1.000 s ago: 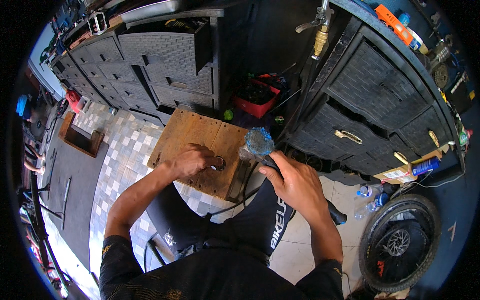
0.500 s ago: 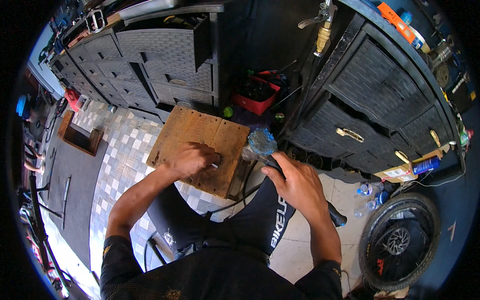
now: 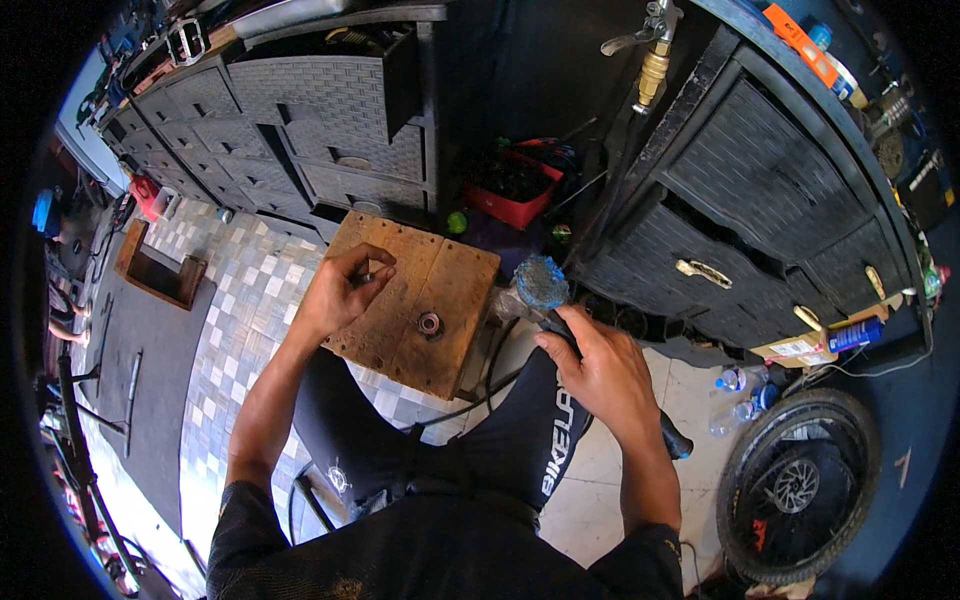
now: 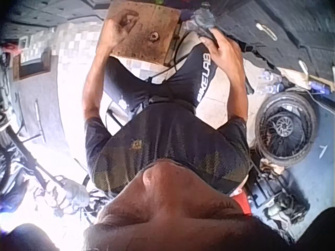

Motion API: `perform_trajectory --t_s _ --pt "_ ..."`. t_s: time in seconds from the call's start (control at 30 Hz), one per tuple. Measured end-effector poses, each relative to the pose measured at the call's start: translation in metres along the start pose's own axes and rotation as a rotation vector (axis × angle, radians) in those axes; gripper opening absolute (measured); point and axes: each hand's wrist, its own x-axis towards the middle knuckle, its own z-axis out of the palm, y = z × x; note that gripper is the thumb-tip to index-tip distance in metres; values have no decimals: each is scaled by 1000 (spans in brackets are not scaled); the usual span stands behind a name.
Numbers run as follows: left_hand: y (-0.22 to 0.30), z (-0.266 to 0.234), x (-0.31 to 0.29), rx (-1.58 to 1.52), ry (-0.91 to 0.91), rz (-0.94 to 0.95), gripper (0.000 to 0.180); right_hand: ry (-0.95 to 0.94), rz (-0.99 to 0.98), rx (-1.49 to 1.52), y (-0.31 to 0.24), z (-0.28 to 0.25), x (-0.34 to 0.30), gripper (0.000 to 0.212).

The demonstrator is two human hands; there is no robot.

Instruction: The person assembles small mechanical components on a workbench, using a hammer to press-fit a bearing into a cylindrical housing. They handle bearings, seals, and a metal housing, repeatedly tapping the bearing into place and inspecting the fit.

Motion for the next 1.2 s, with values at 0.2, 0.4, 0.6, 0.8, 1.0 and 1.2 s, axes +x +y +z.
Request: perform_trajectory --t_s 0.2,0.4,0.6,0.8,1.0,1.2 --pt "-6 12 -16 3 -258 -31 44 -73 30 -3 -1 6 12 38" --pt "-20 61 -33 72 -268 78 56 -145 56 16 -14 -1 33 37" --pt "12 47 -34 -153 -180 -104 44 -251 90 8 -75 -54 45 44" --pt "107 -27 -59 -596 -48 -358 48 -516 226 60 -163 -140 52 46" --pt "202 -107 -69 -581 -53 -335 33 -586 268 67 -243 -234 62 46" --pt "259 -157 -58 -1077 -220 -605 20 -445 372 96 -250 -336 63 44"
